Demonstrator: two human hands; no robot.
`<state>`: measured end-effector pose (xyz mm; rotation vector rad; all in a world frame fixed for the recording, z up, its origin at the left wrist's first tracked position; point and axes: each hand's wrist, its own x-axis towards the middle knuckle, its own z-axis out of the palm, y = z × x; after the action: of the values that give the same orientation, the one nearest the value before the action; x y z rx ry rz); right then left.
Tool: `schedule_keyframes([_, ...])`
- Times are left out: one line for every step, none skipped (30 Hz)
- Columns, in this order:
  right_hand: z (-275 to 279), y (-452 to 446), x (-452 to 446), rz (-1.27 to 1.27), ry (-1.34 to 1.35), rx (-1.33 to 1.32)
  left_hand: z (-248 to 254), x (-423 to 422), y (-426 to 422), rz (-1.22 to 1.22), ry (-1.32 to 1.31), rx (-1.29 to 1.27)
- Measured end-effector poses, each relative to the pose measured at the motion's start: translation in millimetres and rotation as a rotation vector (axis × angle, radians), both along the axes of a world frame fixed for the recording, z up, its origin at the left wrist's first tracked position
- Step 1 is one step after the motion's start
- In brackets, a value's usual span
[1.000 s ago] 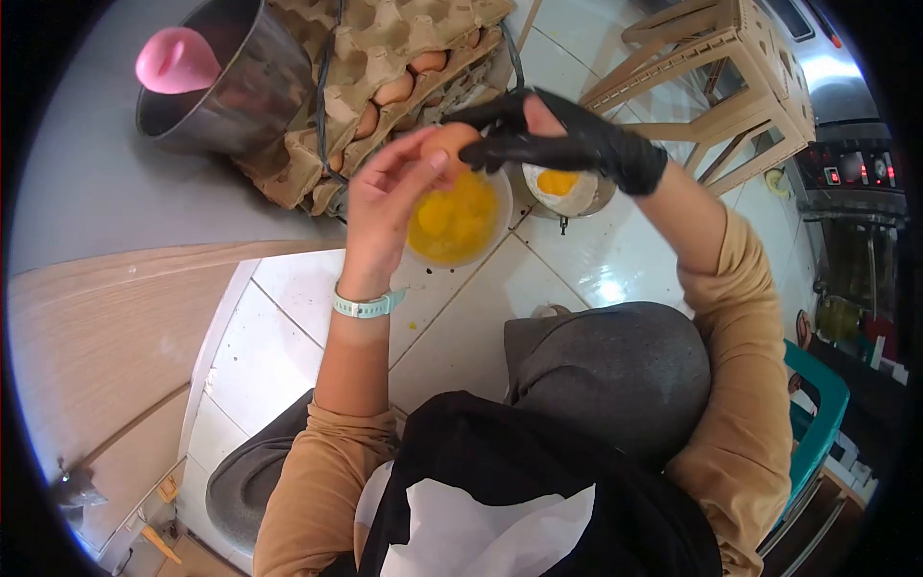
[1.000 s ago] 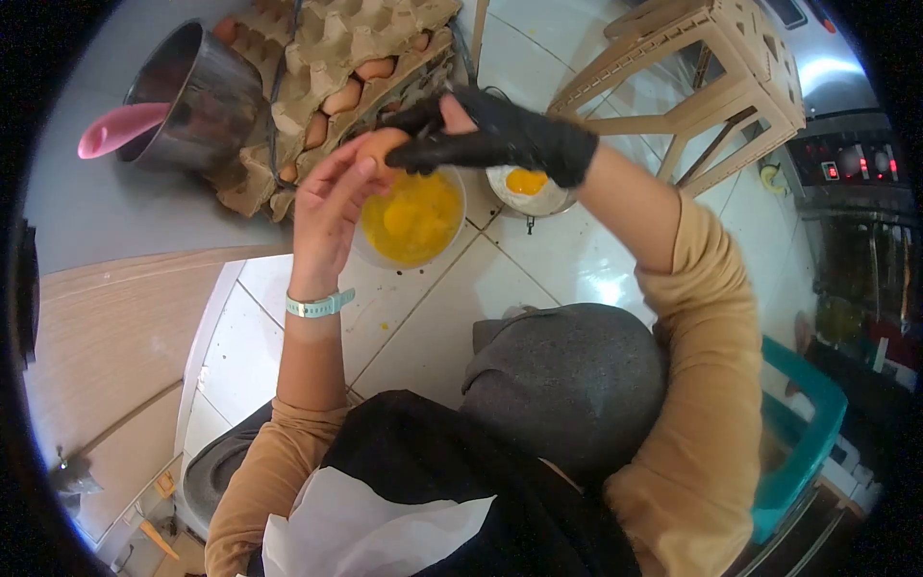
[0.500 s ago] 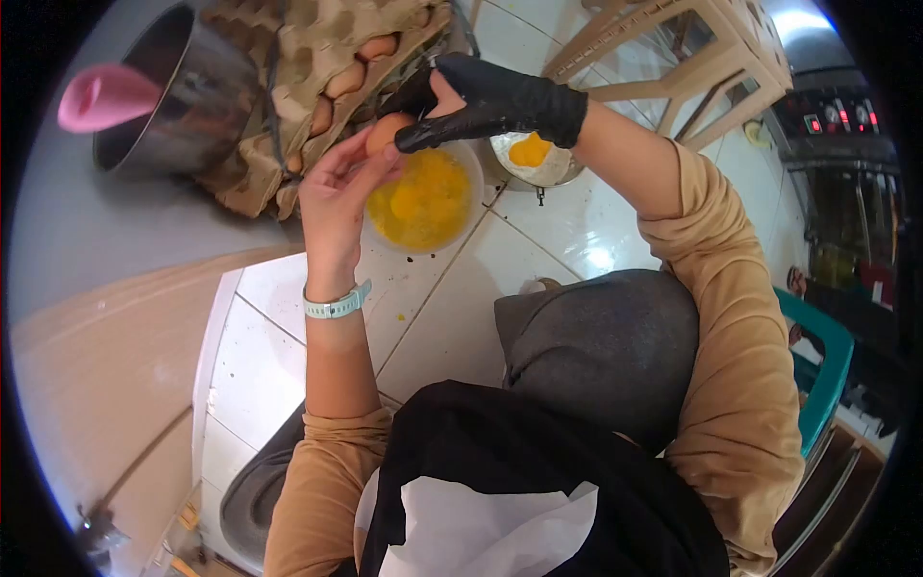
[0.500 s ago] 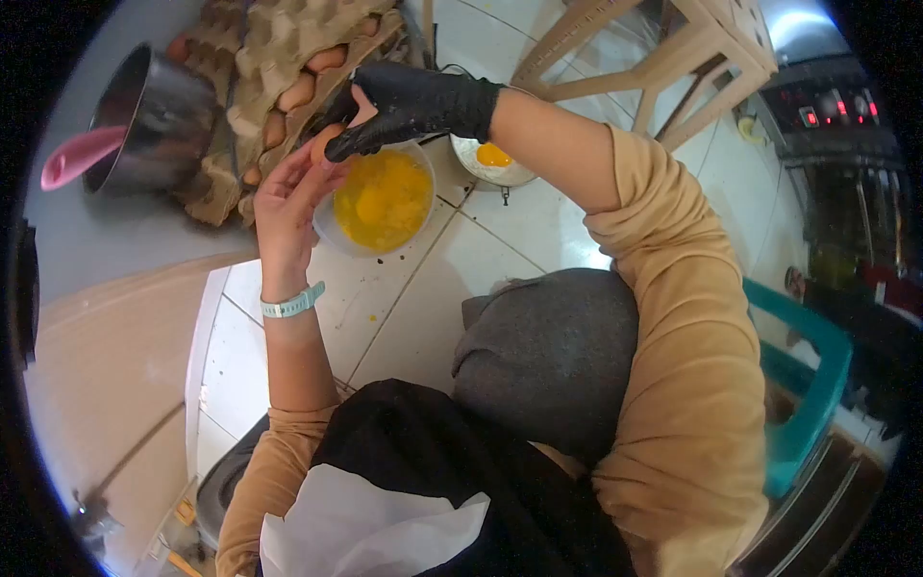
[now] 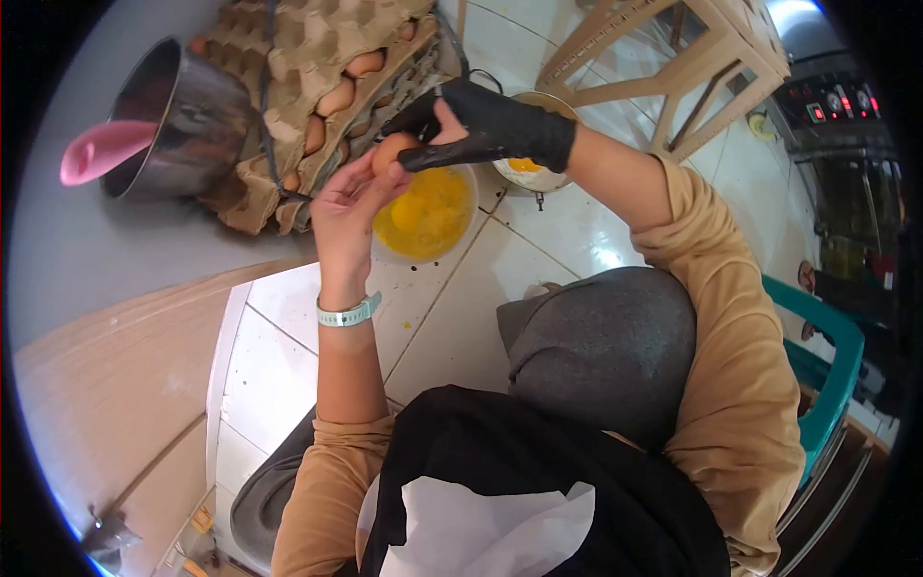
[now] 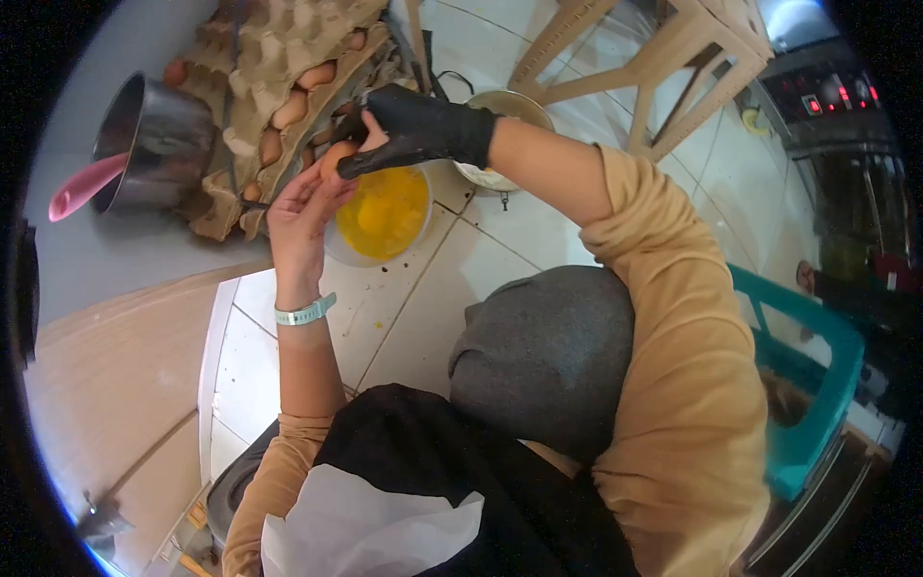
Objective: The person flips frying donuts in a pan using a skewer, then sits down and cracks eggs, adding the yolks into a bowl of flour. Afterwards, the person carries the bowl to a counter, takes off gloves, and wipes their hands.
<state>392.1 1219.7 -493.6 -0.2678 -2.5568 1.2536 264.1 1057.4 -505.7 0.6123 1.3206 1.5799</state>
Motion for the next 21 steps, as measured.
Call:
schedule_keyframes([-3, 1, 0, -0.02, 0.008, 0.006, 0, -1, 0, 0.001, -0.022, 0.01])
schedule_keyframes([-5, 2, 0, -0.04, 0.015, 0.012, 1, -2, 1, 0.002, -0.022, 0.015])
schedule_keyframes([4, -6, 0, -0.05, 0.039, -0.035, 1, -1, 1, 0.002, -0.021, 0.022])
schedule_keyframes([10, -10, 0, -0.063, 0.062, -0.084, 2, -1, 1, 0.0, -0.021, 0.028])
schedule_keyframes([9, -10, 0, -0.092, 0.075, 0.034, 0, -2, 2, 0.002, -0.008, 0.028])
schedule_keyframes([8, -12, -1, -0.095, 0.083, 0.045, 0, -2, 1, 0.004, -0.003, 0.027])
schedule_keyframes([7, -14, -2, -0.101, 0.092, 0.056, 1, -1, 1, 0.004, 0.002, 0.026])
schedule_keyframes([7, -15, -2, -0.108, 0.099, 0.066, 1, -1, 1, 0.002, 0.005, 0.025])
schedule_keyframes([8, -16, -1, -0.105, 0.056, 0.022, 0, -1, 1, 0.002, 0.012, 0.027])
schedule_keyframes([7, -17, -1, -0.101, 0.081, 0.003, -1, -1, 1, 0.002, 0.019, 0.029])
schedule_keyframes([4, -18, -1, -0.098, 0.106, -0.016, -1, -1, 1, 0.0, 0.025, 0.031])
schedule_keyframes([4, -18, -2, -0.095, 0.13, -0.036, -2, -1, 1, 0.0, 0.023, 0.021])
schedule_keyframes([5, -18, -1, -0.09, 0.129, -0.003, -3, -1, 1, 0.0, 0.021, 0.011])
schedule_keyframes([6, -17, -1, -0.085, 0.127, 0.029, -3, -2, 1, 0.0, 0.019, 0.001])
schedule_keyframes([8, -17, -1, -0.08, 0.126, 0.062, -2, -3, 2, 0.001, 0.029, -0.018])
schedule_keyframes([10, -17, -1, -0.076, 0.115, 0.038, -1, -3, 2, 0.001, 0.039, -0.037])
schedule_keyframes([12, -18, 0, -0.073, 0.104, 0.013, 0, -3, 3, 0.0, 0.049, -0.057])
schedule_keyframes([14, -19, 0, -0.07, 0.092, -0.011, -1, -4, 3, -0.001, 0.068, -0.047])
schedule_keyframes([10, -19, -1, -0.071, 0.085, 0.006, -3, -4, 3, -0.001, 0.088, -0.037])
schedule_keyframes([2, -18, -1, -0.072, 0.077, 0.022, -5, -3, 3, -0.002, 0.108, -0.028])
schedule_keyframes([2, -19, -3, -0.073, 0.07, 0.038, -8, -2, 2, 0.017, 0.125, -0.003])
